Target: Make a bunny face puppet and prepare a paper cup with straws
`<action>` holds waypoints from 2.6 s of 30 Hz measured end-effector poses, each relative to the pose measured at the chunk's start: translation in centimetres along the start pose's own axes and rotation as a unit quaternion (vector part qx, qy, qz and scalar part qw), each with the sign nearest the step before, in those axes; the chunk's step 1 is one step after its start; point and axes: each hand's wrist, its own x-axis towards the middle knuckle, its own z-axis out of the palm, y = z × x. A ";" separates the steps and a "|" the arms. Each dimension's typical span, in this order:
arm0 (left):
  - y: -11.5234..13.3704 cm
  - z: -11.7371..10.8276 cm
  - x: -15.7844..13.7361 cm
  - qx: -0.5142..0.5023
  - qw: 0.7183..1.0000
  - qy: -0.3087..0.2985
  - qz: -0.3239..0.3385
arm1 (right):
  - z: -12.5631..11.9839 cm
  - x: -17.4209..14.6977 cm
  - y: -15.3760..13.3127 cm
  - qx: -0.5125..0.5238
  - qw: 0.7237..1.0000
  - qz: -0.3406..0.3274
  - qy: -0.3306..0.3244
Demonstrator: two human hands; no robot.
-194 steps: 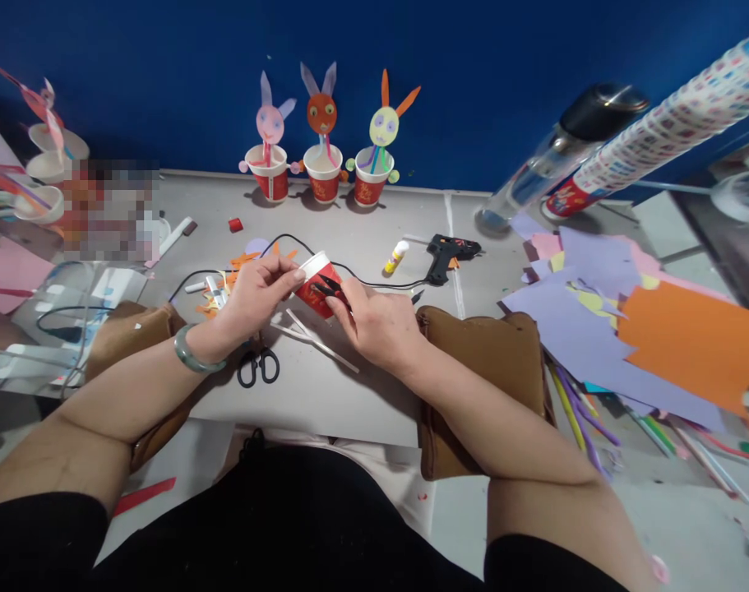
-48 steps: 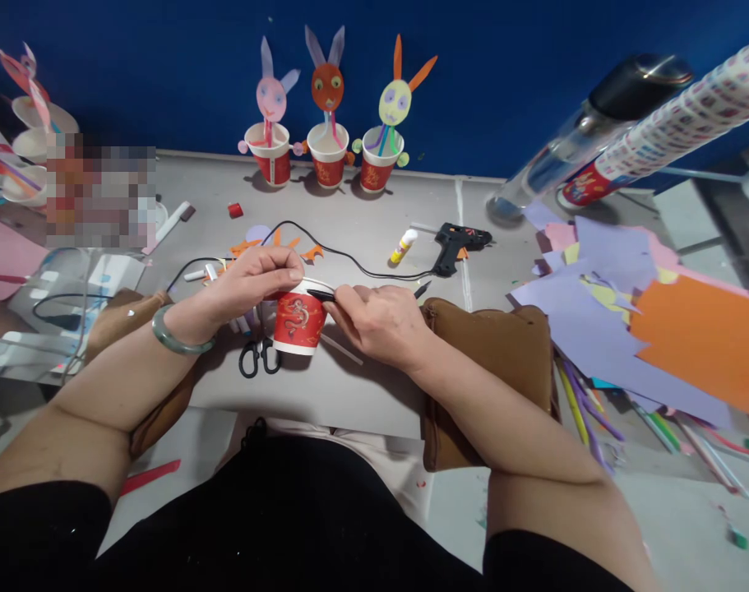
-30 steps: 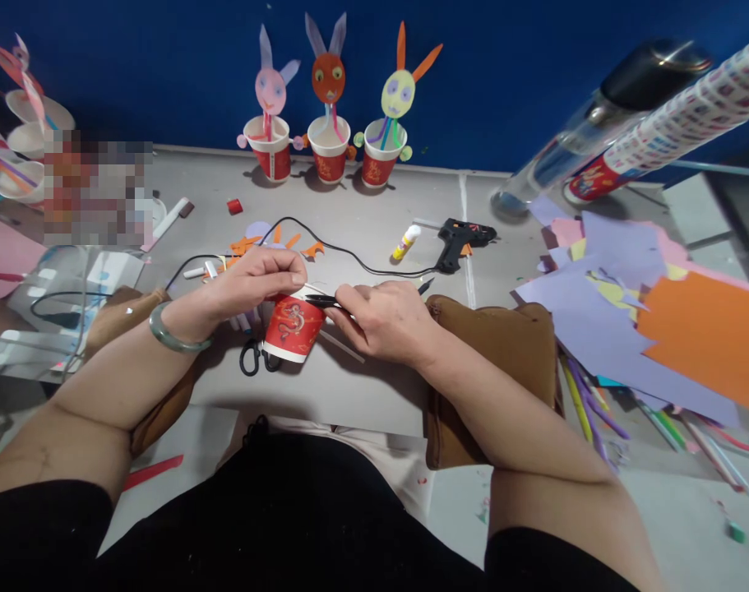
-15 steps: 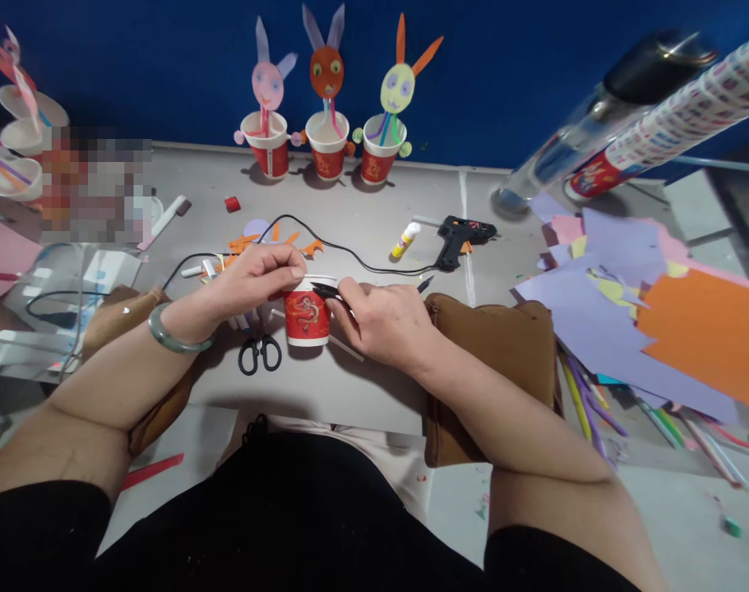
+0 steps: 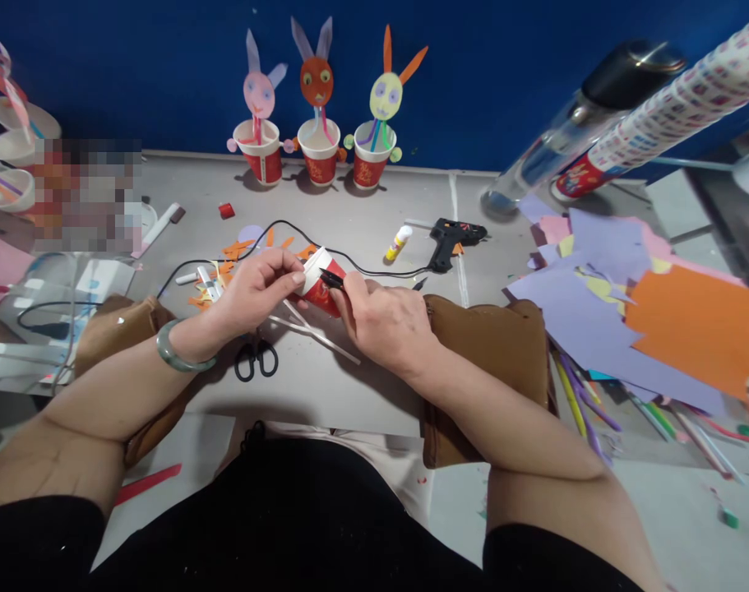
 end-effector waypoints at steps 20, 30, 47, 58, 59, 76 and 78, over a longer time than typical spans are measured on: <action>-0.2 0.3 -0.2 -0.058 0.998 -0.002 -0.001 | 0.3 -0.1 0.2 -0.014 0.999 -0.023 0.041; -0.5 0.1 -0.1 -0.026 0.999 0.005 0.026 | 0.3 0.0 0.3 0.013 0.998 -0.035 0.048; 0.7 -1.7 0.3 0.020 0.999 -0.027 0.020 | 0.3 0.1 0.6 0.024 0.996 -0.070 0.046; 0.7 -1.8 0.4 0.040 0.999 -0.014 0.031 | -0.3 0.1 0.4 0.098 0.995 -0.009 -0.010; 0.5 -1.7 0.4 0.037 0.999 -0.007 0.032 | -0.3 0.1 0.4 0.119 0.993 0.000 -0.021; -0.4 -0.7 0.1 0.100 0.989 0.031 0.101 | -0.3 1.0 0.8 0.331 0.940 0.021 -0.084; -0.4 -0.7 0.1 0.110 0.988 0.032 0.107 | -0.2 1.1 0.9 0.340 0.937 0.020 -0.081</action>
